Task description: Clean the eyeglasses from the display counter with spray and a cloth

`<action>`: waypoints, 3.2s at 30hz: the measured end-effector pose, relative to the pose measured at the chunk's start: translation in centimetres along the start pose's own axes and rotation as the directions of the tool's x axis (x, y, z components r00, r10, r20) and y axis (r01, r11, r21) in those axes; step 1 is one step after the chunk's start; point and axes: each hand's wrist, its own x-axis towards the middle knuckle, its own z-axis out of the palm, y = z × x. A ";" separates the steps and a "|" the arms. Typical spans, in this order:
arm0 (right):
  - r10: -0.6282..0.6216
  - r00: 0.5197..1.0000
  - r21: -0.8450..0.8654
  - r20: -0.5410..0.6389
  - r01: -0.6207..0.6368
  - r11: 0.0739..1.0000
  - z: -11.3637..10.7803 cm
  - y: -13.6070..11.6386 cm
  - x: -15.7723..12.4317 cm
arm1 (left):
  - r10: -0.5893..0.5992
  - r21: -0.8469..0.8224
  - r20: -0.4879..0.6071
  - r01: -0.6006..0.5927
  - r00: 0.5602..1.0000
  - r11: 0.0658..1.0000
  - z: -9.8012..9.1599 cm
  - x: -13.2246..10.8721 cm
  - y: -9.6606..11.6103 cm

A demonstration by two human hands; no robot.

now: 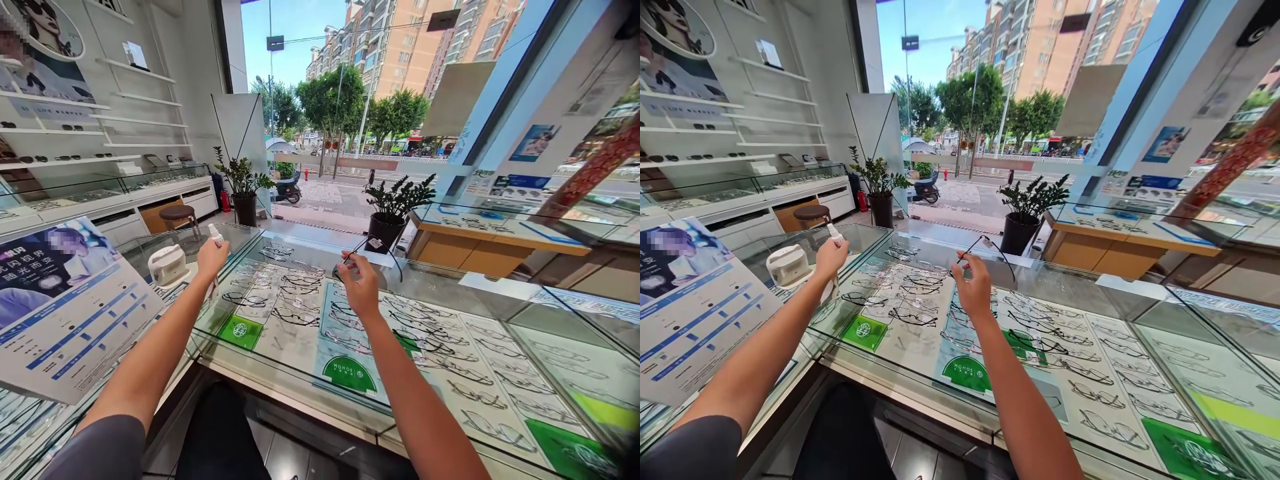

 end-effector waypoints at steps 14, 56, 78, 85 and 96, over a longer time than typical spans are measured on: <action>0.040 0.999 0.004 0.001 -0.040 0.999 -0.4 0.3 0.3 | 0.426 -0.948 0.318 0.285 0.847 0.140 2.6 -10.0 17.1; 0.009 0.751 0.498 0.660 -0.447 0.743 0.2 -3.7 -0.9 | 0.674 -0.826 0.289 -0.180 0.680 0.535 6.1 -13.6 14.7; 0.165 0.918 0.518 0.362 -0.345 0.783 -0.1 -2.2 -0.2 | 0.735 -0.886 0.347 -0.055 0.583 0.461 5.8 -13.1 15.0; 0.186 0.918 0.533 0.351 -0.359 0.766 -0.2 -2.0 0.2 | 0.601 -0.950 0.217 0.026 0.769 0.310 4.2 -10.7 15.1; 0.176 0.920 0.543 0.350 -0.353 0.762 0.0 -1.6 0.1 | 0.447 -0.586 0.124 -0.298 0.886 0.754 0.7 0.6 9.8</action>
